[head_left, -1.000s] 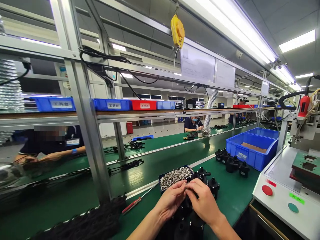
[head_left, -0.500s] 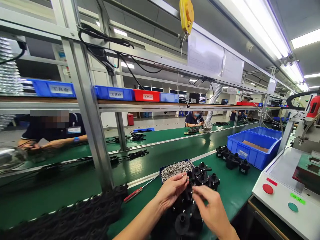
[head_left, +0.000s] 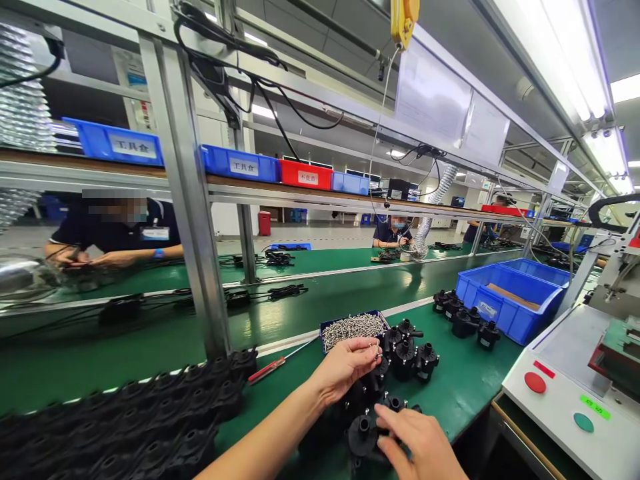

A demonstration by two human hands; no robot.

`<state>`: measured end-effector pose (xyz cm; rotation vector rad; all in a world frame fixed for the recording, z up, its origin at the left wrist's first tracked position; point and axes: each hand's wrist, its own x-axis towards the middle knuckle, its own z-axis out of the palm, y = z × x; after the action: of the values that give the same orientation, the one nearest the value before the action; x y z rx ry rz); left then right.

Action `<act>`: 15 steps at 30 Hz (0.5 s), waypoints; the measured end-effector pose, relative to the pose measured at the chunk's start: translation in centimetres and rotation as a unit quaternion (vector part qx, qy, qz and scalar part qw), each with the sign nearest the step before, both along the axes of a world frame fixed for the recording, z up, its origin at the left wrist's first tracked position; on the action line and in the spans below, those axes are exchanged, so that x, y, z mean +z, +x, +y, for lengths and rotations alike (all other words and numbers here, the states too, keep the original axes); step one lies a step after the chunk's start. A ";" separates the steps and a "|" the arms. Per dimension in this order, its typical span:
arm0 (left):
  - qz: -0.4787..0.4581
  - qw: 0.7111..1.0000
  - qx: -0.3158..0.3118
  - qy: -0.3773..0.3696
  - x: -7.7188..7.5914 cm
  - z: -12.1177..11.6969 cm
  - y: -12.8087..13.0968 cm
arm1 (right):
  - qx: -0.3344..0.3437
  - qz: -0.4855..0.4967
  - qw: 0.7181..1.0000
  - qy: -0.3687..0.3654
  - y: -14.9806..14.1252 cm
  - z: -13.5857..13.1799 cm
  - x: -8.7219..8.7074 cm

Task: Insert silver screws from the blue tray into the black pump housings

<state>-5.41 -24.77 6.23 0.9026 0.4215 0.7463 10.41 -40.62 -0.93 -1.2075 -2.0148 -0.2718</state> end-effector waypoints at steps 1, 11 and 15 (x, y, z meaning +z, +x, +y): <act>0.003 1.000 -0.008 0.008 0.0 -0.2 0.0 | -0.015 0.035 0.999 0.008 0.0 0.0 0.3; 0.100 0.974 -0.070 0.190 0.3 -2.5 -0.4 | -0.063 0.171 0.981 0.062 -1.4 1.7 4.5; 0.121 0.955 -0.083 0.257 0.8 -2.3 -0.9 | -0.051 0.142 0.986 0.065 -1.5 1.8 4.3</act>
<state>-6.36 -27.06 6.99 1.5117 0.3641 0.6004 8.90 -38.84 3.36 -1.1949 -1.6682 -0.2614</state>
